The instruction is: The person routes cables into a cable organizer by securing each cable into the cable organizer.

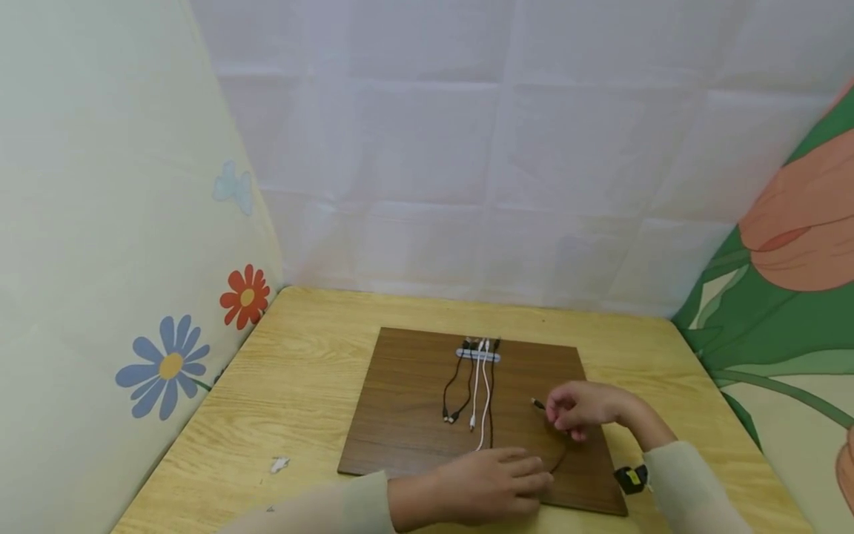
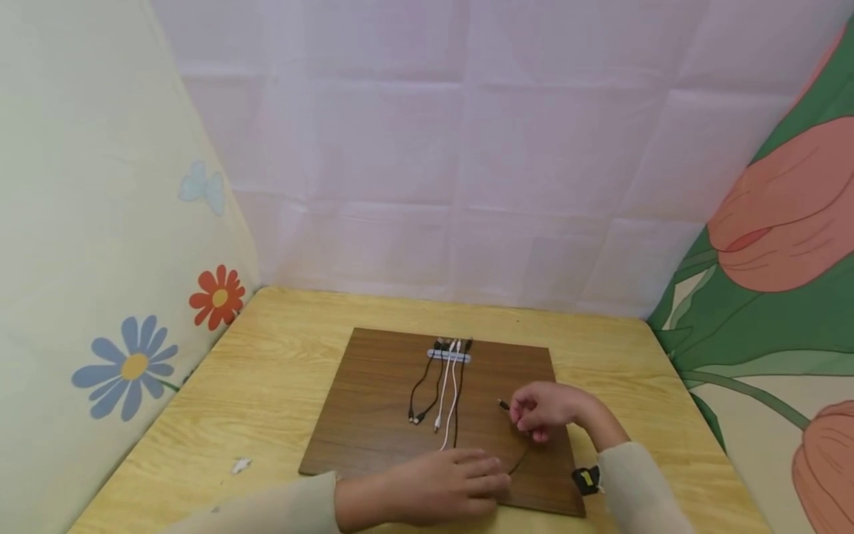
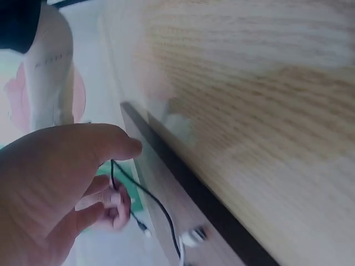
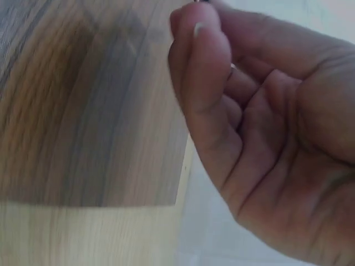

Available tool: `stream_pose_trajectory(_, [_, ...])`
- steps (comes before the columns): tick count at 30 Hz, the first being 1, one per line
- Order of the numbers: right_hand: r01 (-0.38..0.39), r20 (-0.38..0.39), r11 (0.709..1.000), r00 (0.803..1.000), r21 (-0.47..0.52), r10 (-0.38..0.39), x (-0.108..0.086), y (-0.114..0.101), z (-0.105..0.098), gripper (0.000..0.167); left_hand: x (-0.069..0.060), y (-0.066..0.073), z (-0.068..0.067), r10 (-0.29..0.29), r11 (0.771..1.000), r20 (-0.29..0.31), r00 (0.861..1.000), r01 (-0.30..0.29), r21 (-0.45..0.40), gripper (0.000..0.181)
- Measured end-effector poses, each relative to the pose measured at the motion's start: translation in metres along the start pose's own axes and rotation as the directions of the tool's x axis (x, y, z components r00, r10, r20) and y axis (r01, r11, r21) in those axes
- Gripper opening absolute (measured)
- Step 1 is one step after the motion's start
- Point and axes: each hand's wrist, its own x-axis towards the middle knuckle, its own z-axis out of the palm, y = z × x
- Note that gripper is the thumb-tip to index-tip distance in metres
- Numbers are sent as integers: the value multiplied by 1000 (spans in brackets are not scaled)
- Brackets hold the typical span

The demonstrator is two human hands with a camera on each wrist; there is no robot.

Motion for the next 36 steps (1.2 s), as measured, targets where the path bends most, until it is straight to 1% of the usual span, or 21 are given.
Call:
stream_pose_trajectory(2, [-27, -12, 999, 1000, -20, 27, -2, 1, -1, 7, -6, -3, 4, -19, 998, 12, 1000, 19, -61, 35])
stream_pose_trajectory(4, [-48, -20, 998, 999, -38, 47, -4, 3, -1, 8, -13, -7, 7, -44, 993, 43, 998, 48, -107, 39])
stream_pose_trajectory(7, [-55, -27, 997, 998, -62, 54, -7, 4, 0, 9, -26, -14, 15, -115, 978, 44, 992, 121, -168, 40])
stream_pose_trajectory(9, [-53, -44, 995, 998, -83, 49, -9, 6, 0, 10, -35, -19, 19, -174, 963, 51, 983, 181, -201, 40])
stream_pose_trajectory(11, [-57, -68, 993, 996, -104, 50, -11, 8, 0, 11, -46, -26, 22, -226, 943, 65, 972, 235, -237, 40])
stream_pose_trajectory(13, [-73, -94, 990, 994, -121, 62, -12, 10, 0, 12, -56, -34, 26, -276, 916, 66, 959, 283, -284, 37])
stream_pose_trajectory(15, [-87, -114, 987, 991, -138, 71, -12, 12, 0, 12, -66, -41, 30, -325, 882, 69, 943, 329, -339, 36])
stream_pose_trajectory(17, [-104, -128, 984, 988, -143, 86, -13, 12, 0, 13, -77, -48, 35, -375, 837, 78, 924, 373, -400, 36])
stream_pose_trajectory(20, [-125, -145, 982, 984, -144, 105, -14, 12, -1, 14, -94, -58, 43, -441, 765, 115, 890, 440, -470, 38])
stream_pose_trajectory(23, [-153, -164, 977, 978, -148, 128, -15, 10, -1, 13, -109, -68, 50, -495, 699, 157, 854, 499, -512, 41])
stream_pose_trajectory(24, [-168, -173, 975, 975, -147, 142, -15, 9, -2, 13, -113, -72, 52, -514, 673, 166, 842, 515, -531, 41])
stream_pose_trajectory(26, [-188, -205, 968, 967, -165, 153, -17, 8, -3, 11, -122, -78, 56, -550, 629, 186, 814, 550, -549, 42])
stream_pose_trajectory(28, [-195, -251, 963, 957, -187, 145, -18, 7, -4, 10, -131, -83, 60, -591, 584, 196, 782, 583, -565, 42])
stream_pose_trajectory(30, [-196, -303, 957, 945, -213, 126, -19, 7, -7, 9, -138, -88, 65, -632, 529, 215, 745, 617, -583, 41])
stream_pose_trajectory(31, [-192, -329, 953, 938, -233, 109, -20, 7, -8, 9, -142, -91, 67, -651, 506, 221, 727, 631, -588, 41])
stream_pose_trajectory(32, [-192, -354, 950, 930, -247, 97, -20, 8, -10, 9, -146, -93, 67, -670, 476, 229, 706, 645, -598, 40])
stream_pose_trajectory(34, [-181, -401, 938, 915, -295, 51, -20, 10, -13, 10, -153, -97, 70, -708, 421, 252, 659, 681, -599, 41])
stream_pose_trajectory(36, [-157, -447, 926, 894, -345, -15, -19, 14, -15, 15, -159, -102, 71, -746, 365, 273, 608, 716, -595, 41])
